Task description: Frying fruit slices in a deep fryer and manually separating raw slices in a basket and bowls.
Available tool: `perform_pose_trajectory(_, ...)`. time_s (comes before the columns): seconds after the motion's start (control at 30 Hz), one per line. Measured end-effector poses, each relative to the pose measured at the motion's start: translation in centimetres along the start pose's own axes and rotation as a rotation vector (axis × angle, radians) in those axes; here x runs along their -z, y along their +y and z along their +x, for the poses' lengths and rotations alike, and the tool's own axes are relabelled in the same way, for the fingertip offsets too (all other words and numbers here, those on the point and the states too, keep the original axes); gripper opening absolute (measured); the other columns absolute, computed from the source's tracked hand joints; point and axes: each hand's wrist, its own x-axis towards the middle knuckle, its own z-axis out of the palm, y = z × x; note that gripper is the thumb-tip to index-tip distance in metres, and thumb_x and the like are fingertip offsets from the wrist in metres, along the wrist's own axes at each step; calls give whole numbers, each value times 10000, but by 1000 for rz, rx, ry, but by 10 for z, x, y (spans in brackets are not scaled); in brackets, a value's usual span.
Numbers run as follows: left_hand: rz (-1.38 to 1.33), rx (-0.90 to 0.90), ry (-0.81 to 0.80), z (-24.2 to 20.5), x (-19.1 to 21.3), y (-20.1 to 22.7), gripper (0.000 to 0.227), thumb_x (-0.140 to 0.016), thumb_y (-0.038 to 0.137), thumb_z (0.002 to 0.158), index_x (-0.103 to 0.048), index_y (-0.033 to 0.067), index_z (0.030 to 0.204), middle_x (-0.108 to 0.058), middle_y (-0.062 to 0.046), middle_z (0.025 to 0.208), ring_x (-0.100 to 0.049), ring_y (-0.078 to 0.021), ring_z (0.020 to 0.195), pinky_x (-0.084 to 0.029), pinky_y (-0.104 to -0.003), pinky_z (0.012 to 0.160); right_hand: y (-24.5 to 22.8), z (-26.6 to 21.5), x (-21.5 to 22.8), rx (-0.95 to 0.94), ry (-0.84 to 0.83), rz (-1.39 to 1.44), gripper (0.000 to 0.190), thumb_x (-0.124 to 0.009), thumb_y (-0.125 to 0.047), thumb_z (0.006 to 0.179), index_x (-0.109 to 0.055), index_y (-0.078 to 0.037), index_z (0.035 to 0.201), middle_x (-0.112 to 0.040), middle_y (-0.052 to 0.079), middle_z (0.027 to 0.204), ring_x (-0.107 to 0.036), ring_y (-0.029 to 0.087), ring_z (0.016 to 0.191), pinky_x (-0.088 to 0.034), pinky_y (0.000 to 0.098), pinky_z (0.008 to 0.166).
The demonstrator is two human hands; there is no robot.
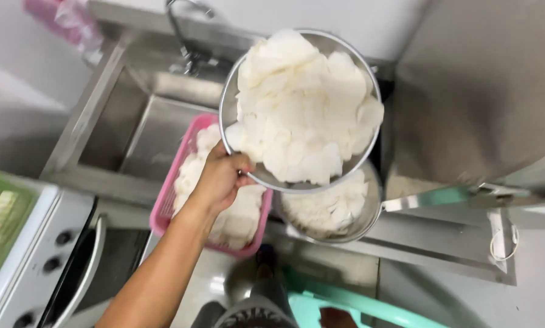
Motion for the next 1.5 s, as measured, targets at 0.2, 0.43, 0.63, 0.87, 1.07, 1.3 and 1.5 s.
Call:
perform_pose_trajectory(0.2,107,28,187,-147,137,-32,406,-580,-49,644,-647,75,1025,-566,-38,756,-532,-164,621,-476,-284,441,-290,-41,-62,364,-243,-119,313,-690,-147,932,-747,12,1196,-825,167,909,-736,213,763,-601,337,728)
perform_pose_trajectory(0.43,-93,0,473,-299,252,-123,413,-596,-101,682,-615,-30,1088,-585,-127,794,-660,-244,602,-657,-381,511,-431,-158,-265,1123,-389,-729,237,-812,-59,849,-790,-18,1082,-782,97,953,-734,235,794,-599,357,749)
perform_pose_trajectory(0.63,-229,-42,679,-396,292,-142,421,-570,-105,679,-624,-19,1087,-606,-146,798,-696,-288,602,-655,-402,514,-401,-197,-381,1144,-838,-1247,226,-652,-89,980,-720,-40,1190,-674,203,1109,-700,329,881,-600,456,733)
perform_pose_trajectory(0.87,-365,-105,868,-453,303,-180,453,-582,-107,689,-632,-24,1131,-629,-161,837,-689,-290,644,-663,-423,528,-382,-161,-415,902,-1048,-879,139,-729,-76,937,-708,-47,1071,-687,54,962,-667,150,750,-577,306,673)
perform_pose_trajectory(1.07,-442,-114,1026,-478,283,-204,445,-571,-108,680,-630,-35,1115,-634,-171,834,-693,-287,652,-656,-406,530,-363,-142,-450,510,-1159,-596,181,-710,11,949,-667,63,1117,-697,114,786,-681,123,656,-603,237,614)
perform_pose_trajectory(1.3,-568,-129,1200,-492,251,-265,437,-566,-115,673,-636,-33,1096,-638,-166,829,-665,-259,663,-648,-380,503,-356,-151,-474,316,-1373,-648,195,-676,15,951,-634,62,1135,-692,134,835,-683,139,658,-616,268,619)
perform_pose_trajectory(1.5,-688,-157,1395,-516,212,-325,430,-576,-108,663,-650,-19,1077,-645,-147,807,-659,-251,626,-639,-366,480,-332,-166,-495,271,-1608,-729,310,-739,41,889,-635,44,1181,-692,91,877,-693,115,728,-626,254,667)
